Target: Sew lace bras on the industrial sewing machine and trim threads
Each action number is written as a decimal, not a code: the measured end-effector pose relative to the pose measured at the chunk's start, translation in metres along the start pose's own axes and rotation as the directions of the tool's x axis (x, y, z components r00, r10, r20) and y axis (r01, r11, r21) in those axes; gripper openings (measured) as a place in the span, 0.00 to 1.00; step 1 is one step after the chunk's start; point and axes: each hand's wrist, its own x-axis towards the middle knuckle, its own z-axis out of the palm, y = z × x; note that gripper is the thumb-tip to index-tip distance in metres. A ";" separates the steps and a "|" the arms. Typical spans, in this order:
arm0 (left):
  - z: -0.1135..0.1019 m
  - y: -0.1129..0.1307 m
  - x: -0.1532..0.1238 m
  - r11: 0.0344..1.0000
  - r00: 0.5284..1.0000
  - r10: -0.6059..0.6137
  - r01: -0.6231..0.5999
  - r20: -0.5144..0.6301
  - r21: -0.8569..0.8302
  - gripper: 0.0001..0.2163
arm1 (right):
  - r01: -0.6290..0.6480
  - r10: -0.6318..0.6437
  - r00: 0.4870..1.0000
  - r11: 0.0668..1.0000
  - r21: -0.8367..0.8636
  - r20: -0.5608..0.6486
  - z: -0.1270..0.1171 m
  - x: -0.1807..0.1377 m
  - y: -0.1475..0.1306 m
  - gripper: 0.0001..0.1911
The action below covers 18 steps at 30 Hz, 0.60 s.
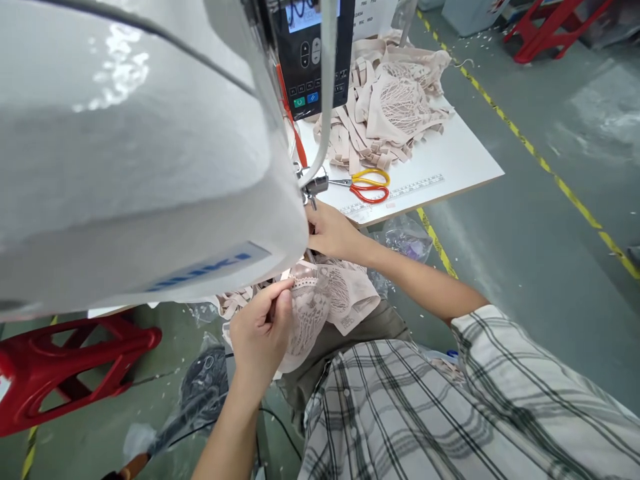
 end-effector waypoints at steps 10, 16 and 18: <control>0.003 -0.012 -0.007 0.999 0.993 -0.046 0.044 -0.110 -0.016 0.09 | -0.031 0.031 0.999 0.999 -0.011 -0.012 0.003 0.001 -0.003 0.04; 0.006 -0.025 -0.009 0.991 0.985 -0.103 0.090 -0.140 -0.095 0.08 | -0.043 0.042 0.999 0.998 -0.036 -0.022 0.005 0.002 -0.003 0.03; 0.007 -0.031 -0.010 0.986 0.982 -0.131 0.115 -0.137 -0.122 0.09 | -0.047 0.046 0.999 0.998 -0.040 -0.022 0.005 0.001 -0.003 0.03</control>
